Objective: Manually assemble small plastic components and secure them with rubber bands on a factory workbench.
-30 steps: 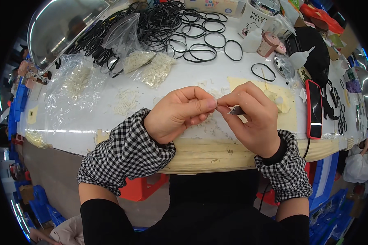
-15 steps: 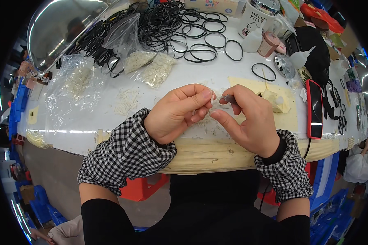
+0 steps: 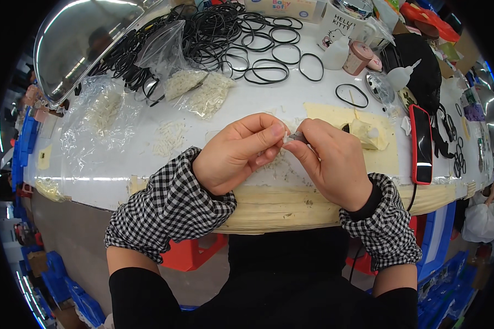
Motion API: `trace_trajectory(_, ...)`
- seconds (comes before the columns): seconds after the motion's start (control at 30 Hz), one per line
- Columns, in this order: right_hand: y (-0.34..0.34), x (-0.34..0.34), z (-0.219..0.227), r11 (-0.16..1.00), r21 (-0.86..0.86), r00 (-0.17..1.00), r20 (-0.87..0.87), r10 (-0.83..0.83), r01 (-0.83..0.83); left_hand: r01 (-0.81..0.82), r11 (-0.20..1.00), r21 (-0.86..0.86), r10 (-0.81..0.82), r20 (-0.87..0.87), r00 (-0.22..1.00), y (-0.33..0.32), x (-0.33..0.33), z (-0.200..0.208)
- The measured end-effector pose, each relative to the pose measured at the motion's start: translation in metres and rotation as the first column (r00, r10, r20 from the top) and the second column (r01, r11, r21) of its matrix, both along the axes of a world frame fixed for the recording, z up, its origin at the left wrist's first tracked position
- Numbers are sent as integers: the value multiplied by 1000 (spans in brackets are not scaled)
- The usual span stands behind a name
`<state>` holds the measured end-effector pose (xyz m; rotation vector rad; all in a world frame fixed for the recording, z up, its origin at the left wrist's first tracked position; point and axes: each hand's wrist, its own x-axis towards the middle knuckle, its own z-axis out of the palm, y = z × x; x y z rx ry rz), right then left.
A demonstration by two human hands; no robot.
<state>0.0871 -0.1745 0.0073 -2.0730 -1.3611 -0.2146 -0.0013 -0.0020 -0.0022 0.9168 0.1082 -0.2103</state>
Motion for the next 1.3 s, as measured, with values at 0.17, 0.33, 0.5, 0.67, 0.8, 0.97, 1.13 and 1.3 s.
trace_trajectory(0.17,1,-1,-1,1000,26,1000,19,8,-8,13,999,-35,-12,5,1000,1,-1,-2)
trace_trajectory(0.33,2,0,-3,998,55,1000,25,3,-5,30,995,-96,-28,19,999,1,-1,-4)
trace_trajectory(0.5,-1,-1,-1,1000,7,999,37,9,-10,27,995,-99,-26,13,1000,0,0,-3)
trace_trajectory(0.67,1,0,2,994,106,995,-97,-6,16,-3,990,-139,1,-15,1000,4,-2,-4)
trace_trajectory(0.8,-3,6,10,985,109,977,-181,-109,130,-203,974,-97,189,-139,972,2,0,7)
trace_trajectory(0.97,-10,9,3,991,-93,983,-146,-113,100,-306,942,-138,282,-167,945,5,0,2)
trace_trajectory(1.13,-13,8,0,966,-240,985,-119,-124,93,-296,945,-142,272,-170,947,6,0,1)
trace_trajectory(1.3,-13,9,-1,953,-285,990,-67,-125,101,-269,956,-115,249,-164,955,5,0,3)
